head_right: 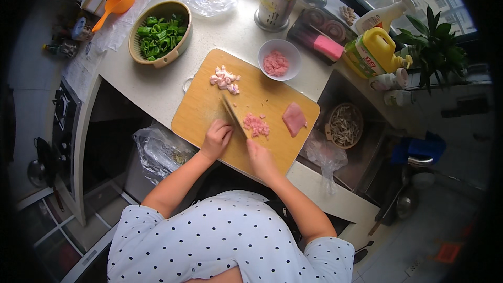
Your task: The person uses a cleaver to slice and mince pieces of raw meat on a wooden cutting board. They repeatedly gather the minced meat and transfer it into a small white bowl. A bowl of green vegetables and other kitchen items are visible on the counter.
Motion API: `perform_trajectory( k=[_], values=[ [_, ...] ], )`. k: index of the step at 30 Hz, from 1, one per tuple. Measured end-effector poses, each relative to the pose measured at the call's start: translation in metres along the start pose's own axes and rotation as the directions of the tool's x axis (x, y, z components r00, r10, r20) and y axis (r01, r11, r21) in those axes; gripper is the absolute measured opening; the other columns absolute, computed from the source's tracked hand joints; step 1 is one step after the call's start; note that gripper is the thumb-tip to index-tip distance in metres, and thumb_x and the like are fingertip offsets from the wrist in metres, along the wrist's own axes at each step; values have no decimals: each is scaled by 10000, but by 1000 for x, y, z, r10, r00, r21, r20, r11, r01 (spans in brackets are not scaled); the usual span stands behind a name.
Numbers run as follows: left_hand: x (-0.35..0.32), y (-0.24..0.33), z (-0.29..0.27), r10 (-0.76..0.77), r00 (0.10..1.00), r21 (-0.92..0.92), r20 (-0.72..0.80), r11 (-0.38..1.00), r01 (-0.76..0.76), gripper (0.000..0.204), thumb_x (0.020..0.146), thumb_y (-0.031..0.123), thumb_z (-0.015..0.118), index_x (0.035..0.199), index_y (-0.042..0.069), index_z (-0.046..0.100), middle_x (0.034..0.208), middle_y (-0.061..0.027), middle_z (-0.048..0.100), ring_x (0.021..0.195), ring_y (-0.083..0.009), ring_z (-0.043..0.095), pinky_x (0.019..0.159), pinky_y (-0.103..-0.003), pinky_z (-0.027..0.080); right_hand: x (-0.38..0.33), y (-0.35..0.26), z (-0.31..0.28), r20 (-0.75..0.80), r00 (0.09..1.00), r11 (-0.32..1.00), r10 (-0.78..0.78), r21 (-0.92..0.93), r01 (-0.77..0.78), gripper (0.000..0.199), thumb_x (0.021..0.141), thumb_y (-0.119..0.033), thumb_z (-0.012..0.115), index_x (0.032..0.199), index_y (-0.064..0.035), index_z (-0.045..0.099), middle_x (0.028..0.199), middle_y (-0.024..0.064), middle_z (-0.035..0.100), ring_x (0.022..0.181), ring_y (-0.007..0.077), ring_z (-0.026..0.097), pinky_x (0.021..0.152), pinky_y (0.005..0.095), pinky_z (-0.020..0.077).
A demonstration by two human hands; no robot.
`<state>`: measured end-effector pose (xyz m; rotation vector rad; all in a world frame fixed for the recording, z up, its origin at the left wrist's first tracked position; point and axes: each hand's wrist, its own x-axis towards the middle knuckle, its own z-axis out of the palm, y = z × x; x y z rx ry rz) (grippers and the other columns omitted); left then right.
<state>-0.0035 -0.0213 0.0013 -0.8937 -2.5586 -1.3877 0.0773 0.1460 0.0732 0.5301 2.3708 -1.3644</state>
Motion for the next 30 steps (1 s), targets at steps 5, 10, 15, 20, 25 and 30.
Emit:
perform_trajectory(
  k=[5,10,15,20,25,30],
  values=[
    [-5,12,-12,-107,986,-67,-127,993,99,131,766,-29,692,893,-24,659,942,-153,627,884,-324,607,793,-368,504,-23,-3,-21,33,999,1000,-4,17,3,458,1012,-374,378,907,14,597,781,282,589,784,482,575,680,487,455],
    [-5,8,-16,-48,993,-20,-105,999,46,138,750,-44,682,885,-25,659,917,-151,621,866,-318,605,780,-366,503,-36,-17,-25,166,985,998,48,-51,-40,451,1012,-370,379,969,16,608,782,287,600,777,480,588,694,495,462],
    [-1,4,-16,-27,999,31,-41,999,28,174,723,-45,660,895,-22,663,916,-156,621,878,-327,600,796,-384,498,-36,-12,-19,182,981,995,62,-89,-46,446,1009,-374,385,1019,5,619,823,296,617,822,478,602,727,508,472],
    [-7,-4,-10,-36,999,41,-17,998,37,169,718,-49,650,884,-17,662,921,-170,621,914,-337,597,825,-405,496,-5,-28,8,103,994,997,-27,-72,34,441,1005,-374,394,1022,1,625,857,303,623,846,482,603,753,519,476],
    [-1,8,-13,-7,999,52,-43,999,9,141,732,-43,649,865,4,662,907,-139,620,900,-324,580,792,-404,493,2,-4,14,-40,991,991,-130,-22,130,413,1014,-347,389,900,5,574,613,190,562,576,359,574,575,436,458],
    [4,5,-11,-110,993,-15,-49,994,110,81,758,5,703,820,-7,652,856,-122,603,827,-297,572,735,-378,478,-17,9,-22,-3,998,997,59,52,-59,426,1008,-346,401,882,21,576,704,266,533,691,460,548,634,466,433]
  ],
)
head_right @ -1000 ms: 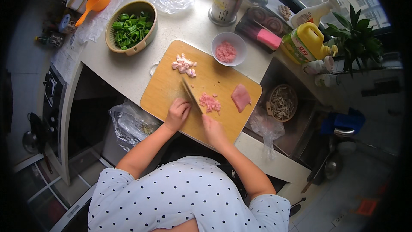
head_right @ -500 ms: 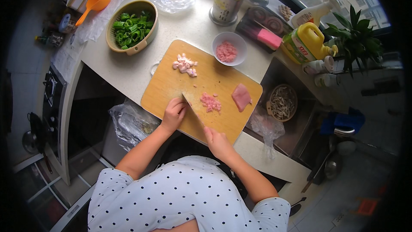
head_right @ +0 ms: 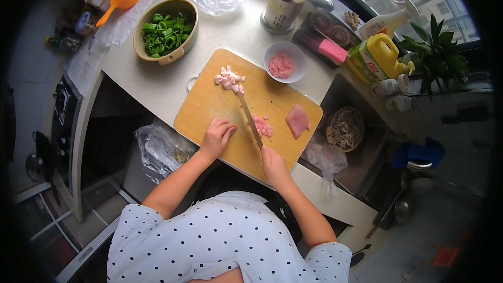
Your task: The person uses a cleaver to slice and mince pieces of raw meat on a wooden cutting board. They repeatedly gather the minced meat and transfer it into a small white bowl. A bowl of green vegetables and other kitchen items are visible on the counter.
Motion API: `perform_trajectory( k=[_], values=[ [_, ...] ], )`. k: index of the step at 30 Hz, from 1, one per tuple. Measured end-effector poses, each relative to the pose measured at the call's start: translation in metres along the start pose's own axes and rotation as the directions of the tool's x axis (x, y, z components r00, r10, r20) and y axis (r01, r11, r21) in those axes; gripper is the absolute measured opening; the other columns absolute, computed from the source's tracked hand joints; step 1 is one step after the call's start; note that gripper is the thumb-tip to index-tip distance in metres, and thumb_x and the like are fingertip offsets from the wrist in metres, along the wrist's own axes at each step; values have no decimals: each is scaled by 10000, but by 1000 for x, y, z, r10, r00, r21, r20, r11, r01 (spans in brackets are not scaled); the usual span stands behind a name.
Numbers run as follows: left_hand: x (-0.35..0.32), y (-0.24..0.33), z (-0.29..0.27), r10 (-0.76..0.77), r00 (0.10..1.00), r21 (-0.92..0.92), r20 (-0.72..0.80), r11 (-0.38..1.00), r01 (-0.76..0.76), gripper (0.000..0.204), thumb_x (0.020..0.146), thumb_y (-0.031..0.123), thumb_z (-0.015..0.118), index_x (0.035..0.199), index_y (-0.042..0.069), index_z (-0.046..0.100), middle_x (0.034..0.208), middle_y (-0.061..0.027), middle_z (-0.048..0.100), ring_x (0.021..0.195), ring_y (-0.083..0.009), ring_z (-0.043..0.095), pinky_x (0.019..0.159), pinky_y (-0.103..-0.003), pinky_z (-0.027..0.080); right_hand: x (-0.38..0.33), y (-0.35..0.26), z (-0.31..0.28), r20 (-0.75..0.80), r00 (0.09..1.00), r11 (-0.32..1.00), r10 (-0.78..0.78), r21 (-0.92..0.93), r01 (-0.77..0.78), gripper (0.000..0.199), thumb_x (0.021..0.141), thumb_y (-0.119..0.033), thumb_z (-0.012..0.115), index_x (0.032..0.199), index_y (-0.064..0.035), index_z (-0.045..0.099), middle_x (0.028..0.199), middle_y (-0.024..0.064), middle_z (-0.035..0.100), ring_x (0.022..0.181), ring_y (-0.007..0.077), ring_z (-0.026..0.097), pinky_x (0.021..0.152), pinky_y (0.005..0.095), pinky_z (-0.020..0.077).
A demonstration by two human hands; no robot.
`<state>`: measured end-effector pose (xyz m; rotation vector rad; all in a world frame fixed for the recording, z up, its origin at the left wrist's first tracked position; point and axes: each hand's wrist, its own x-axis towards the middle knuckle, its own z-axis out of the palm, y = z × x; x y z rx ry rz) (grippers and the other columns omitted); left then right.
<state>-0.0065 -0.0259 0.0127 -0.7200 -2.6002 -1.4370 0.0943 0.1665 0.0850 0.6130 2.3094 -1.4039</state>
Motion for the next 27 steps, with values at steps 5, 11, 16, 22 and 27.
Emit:
perform_trajectory(
  k=[5,11,16,22,27],
  values=[
    [1,4,-14,-210,974,-105,80,970,218,111,737,18,719,826,-8,657,861,-114,609,826,-298,574,743,-381,479,-17,-12,-9,66,998,1000,16,-9,-15,421,1008,-342,405,904,24,583,727,270,557,716,452,571,645,462,446],
    [-2,0,-4,72,997,-10,18,997,-72,132,702,-31,697,824,-1,655,874,-111,615,838,-304,584,754,-378,485,-28,-16,-1,132,991,993,-30,-107,44,418,1008,-351,404,1011,7,621,851,298,616,840,463,613,737,484,485],
    [-8,-6,4,112,993,36,-23,993,-111,176,694,-47,681,862,2,664,925,-126,628,876,-314,588,773,-396,485,-25,-17,4,125,992,985,-30,-165,50,421,1008,-355,395,1027,-3,626,877,302,626,857,488,594,750,521,480],
    [-6,-3,6,137,990,60,-24,989,-135,131,714,-33,679,836,6,654,902,-125,626,852,-311,590,774,-402,484,18,-29,31,62,990,989,-127,-74,132,429,1008,-355,390,969,9,614,862,304,610,841,494,579,721,526,465],
    [3,4,16,91,992,30,-83,996,-89,98,747,-28,690,832,0,649,886,-119,623,822,-302,589,746,-379,490,-3,13,5,-15,999,999,-41,-22,41,448,1012,-364,380,912,13,600,791,287,588,777,476,581,666,482,457]
  ],
)
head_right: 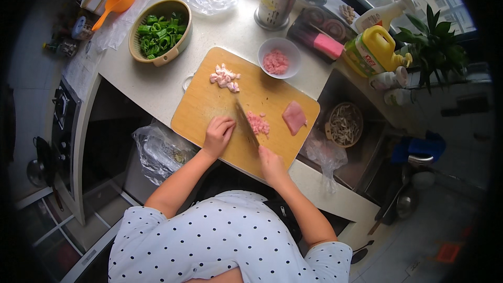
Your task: The person uses a cleaver to slice and mince pieces of raw meat on a wooden cutting board. They repeatedly gather the minced meat and transfer it into a small white bowl. A bowl of green vegetables and other kitchen items are visible on the counter.
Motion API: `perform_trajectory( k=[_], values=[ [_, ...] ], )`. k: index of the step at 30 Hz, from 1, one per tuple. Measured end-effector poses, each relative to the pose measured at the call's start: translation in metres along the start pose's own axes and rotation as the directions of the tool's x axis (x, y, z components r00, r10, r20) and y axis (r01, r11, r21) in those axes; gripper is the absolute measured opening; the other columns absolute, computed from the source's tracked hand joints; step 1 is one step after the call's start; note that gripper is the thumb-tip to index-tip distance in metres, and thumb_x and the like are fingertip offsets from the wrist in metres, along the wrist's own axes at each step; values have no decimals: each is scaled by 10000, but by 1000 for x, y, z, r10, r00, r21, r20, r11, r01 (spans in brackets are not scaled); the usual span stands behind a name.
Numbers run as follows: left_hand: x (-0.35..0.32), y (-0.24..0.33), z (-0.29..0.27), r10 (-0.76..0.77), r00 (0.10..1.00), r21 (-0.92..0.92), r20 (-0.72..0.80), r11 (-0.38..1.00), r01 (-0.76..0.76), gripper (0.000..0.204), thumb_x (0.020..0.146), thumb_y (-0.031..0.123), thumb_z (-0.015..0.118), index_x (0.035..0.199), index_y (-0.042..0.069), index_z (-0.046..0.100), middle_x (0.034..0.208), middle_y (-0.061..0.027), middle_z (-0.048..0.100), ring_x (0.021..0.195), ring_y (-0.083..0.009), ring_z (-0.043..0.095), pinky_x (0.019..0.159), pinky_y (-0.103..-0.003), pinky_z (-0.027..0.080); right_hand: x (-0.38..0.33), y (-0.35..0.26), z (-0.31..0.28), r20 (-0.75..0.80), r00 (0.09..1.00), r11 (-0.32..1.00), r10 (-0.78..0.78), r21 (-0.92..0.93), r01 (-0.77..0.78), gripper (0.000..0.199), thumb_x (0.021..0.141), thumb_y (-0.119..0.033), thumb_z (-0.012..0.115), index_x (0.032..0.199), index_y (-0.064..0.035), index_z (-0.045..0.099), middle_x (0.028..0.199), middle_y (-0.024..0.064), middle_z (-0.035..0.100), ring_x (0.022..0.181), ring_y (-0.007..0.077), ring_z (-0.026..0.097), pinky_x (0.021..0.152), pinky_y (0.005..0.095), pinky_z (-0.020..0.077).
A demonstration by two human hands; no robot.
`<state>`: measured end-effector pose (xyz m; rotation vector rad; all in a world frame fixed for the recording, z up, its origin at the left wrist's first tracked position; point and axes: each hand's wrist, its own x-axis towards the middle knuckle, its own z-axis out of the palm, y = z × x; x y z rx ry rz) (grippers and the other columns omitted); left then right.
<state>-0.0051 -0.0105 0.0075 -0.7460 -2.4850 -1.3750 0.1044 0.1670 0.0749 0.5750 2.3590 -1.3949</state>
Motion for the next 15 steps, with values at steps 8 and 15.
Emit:
perform_trajectory(
  k=[8,15],
  values=[
    [0,-1,-8,-68,996,-57,60,996,71,118,758,-39,677,872,-10,670,922,-131,636,876,-310,607,762,-384,503,-17,-29,-15,65,998,1000,15,-19,-14,441,1018,-364,385,929,18,586,723,253,565,691,419,565,647,446,455],
    [4,-2,-5,3,998,-7,64,1000,-2,125,737,-37,661,855,3,666,906,-124,629,876,-314,595,784,-391,497,-18,-25,-10,114,993,997,21,-80,-12,428,1012,-359,384,1035,3,611,869,293,626,865,481,593,754,507,474]
  ],
)
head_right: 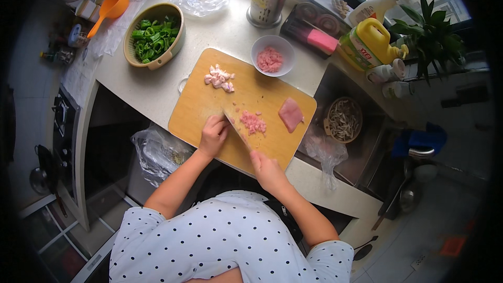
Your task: The person uses a cleaver to slice and mince pieces of raw meat on a wooden cutting board. They repeatedly gather the minced meat and transfer it into a small white bowl. A bowl of green vegetables and other kitchen items are visible on the counter.
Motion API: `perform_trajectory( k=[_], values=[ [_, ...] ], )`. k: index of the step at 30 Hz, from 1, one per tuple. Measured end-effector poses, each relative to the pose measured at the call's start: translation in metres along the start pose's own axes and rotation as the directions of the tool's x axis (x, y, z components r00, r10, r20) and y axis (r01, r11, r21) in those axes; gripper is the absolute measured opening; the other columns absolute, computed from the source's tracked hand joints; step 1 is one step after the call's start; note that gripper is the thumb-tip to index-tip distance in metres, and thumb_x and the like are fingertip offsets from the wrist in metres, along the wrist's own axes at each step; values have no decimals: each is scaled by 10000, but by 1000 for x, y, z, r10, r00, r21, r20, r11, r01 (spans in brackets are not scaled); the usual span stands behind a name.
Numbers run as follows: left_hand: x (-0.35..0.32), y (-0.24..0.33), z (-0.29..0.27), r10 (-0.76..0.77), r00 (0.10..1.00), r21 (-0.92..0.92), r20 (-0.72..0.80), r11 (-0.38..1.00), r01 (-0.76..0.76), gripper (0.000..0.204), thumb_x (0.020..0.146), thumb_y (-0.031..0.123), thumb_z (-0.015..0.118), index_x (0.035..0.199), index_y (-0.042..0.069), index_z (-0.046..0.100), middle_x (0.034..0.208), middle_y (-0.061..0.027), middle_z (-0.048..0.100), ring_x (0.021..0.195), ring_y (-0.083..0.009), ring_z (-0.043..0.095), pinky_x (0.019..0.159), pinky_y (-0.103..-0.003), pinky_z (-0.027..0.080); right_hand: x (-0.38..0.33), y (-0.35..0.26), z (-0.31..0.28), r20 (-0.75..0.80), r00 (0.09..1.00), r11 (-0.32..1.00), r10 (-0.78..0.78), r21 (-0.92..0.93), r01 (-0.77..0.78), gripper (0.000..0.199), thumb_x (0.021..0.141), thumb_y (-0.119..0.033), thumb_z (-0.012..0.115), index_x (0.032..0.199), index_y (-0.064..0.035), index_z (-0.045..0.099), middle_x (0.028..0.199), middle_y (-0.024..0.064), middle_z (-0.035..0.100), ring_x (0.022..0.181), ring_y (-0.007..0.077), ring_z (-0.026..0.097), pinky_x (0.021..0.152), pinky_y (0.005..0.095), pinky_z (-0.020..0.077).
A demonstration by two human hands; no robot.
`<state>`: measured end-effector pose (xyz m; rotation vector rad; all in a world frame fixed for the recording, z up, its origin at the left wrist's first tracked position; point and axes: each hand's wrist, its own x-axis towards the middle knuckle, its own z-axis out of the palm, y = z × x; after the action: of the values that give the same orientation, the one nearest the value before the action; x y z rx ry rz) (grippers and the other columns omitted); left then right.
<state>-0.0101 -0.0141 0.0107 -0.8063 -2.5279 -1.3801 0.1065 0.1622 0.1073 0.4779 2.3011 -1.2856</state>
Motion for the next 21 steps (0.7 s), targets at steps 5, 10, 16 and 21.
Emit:
perform_trajectory(
  k=[5,10,16,21],
  values=[
    [-5,-8,7,7,999,54,38,998,-9,142,711,-42,659,846,2,655,887,-129,626,859,-323,586,768,-397,490,28,-18,9,13,1000,1000,-6,-15,6,428,1011,-361,385,998,2,611,877,301,620,884,487,584,754,514,468],
    [-2,-6,7,18,999,45,34,999,-19,116,721,-28,672,834,-7,652,894,-145,635,854,-329,595,765,-387,497,37,1,21,-103,991,992,-89,84,98,442,1012,-370,377,950,9,598,851,293,610,855,489,580,728,513,455],
    [-13,5,-12,-114,993,-19,-23,993,114,243,744,-7,713,977,-6,643,1001,-149,624,927,-332,601,818,-389,494,5,11,-8,-7,995,991,100,94,-99,446,1011,-355,384,908,23,595,841,288,600,831,468,595,712,482,461],
    [-12,3,-9,-3,1000,-4,7,1000,3,202,742,-16,702,937,-12,646,990,-146,624,928,-337,595,814,-392,494,-1,11,-3,8,1000,999,-29,-23,29,412,1006,-344,403,1052,1,625,900,275,639,875,454,614,766,480,490]
  ],
)
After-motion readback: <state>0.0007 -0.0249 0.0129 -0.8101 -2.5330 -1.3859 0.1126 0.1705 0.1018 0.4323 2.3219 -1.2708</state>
